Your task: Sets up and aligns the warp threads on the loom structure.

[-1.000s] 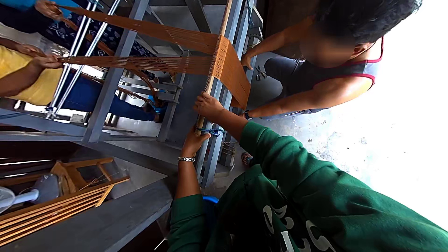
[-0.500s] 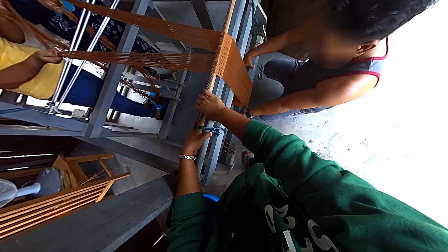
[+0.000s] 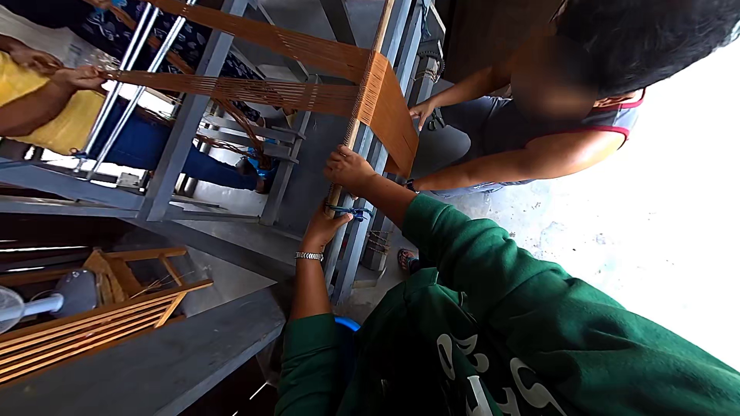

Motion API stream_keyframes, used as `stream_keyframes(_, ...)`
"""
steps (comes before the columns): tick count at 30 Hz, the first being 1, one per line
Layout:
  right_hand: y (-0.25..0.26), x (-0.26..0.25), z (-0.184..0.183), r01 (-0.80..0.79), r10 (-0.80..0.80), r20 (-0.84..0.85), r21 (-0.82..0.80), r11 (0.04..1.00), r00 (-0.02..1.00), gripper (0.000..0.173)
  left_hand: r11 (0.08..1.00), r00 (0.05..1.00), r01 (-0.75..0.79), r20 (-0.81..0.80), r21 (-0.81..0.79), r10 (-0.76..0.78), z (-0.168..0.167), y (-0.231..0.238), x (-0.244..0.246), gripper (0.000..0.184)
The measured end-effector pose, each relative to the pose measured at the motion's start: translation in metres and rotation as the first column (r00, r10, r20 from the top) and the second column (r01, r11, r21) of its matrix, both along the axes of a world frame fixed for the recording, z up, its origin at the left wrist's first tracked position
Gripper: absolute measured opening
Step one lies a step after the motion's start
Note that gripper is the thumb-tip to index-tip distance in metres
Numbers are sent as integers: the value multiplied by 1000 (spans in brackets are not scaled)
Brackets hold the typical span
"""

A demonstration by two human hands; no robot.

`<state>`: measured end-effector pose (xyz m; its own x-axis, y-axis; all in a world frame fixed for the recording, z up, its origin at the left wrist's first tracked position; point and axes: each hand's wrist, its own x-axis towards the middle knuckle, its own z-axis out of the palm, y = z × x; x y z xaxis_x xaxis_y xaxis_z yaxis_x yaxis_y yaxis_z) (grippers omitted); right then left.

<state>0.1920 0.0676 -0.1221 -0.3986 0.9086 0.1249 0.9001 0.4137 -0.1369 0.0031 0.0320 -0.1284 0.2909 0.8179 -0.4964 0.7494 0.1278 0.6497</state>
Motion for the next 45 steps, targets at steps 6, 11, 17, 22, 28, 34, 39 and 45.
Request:
stream_keyframes(6, 0, 0, -1, -1, 1, 9, 13, 1000, 1000, 28, 1000, 1000, -5, -10, -2, 5, 1, 0, 0, 80)
stream_keyframes(11, 0, 0, 0, -3, 3, 20, 5, 1000, 1000, 30, 1000, 1000, -12, 1, -9, 12, 1, -1, 1, 77)
stream_keyframes(17, 0, 0, 0, -2, 2, 26, 5, 1000, 1000, 29, 1000, 1000, -12, 9, -12, 12, 5, -2, 2, 77)
stream_keyframes(22, -1, 0, 1, -2, 2, 26, -2, 1000, 1000, 31, 1000, 1000, 6, 23, -4, -6, 6, -3, 1, 76)
stream_keyframes(28, -2, 0, 4, 6, -5, 33, -35, 999, 999, 32, 1000, 1000, 17, 13, -11, -17, 6, -3, 1, 77)
stream_keyframes(34, -2, 0, 7, 4, -1, 53, -47, 999, 999, 33, 1000, 1000, 13, 2, -20, -13, 10, -3, 2, 76)
stream_keyframes(39, -1, -1, 7, -2, 6, 68, -55, 998, 998, 35, 1000, 1000, 14, 15, -21, -13, 8, -2, 0, 78)
stream_keyframes(45, -1, 0, 5, 1, 1, 48, -46, 999, 999, 34, 1000, 998, 10, 55, 3, -10, 1, -1, -2, 79)
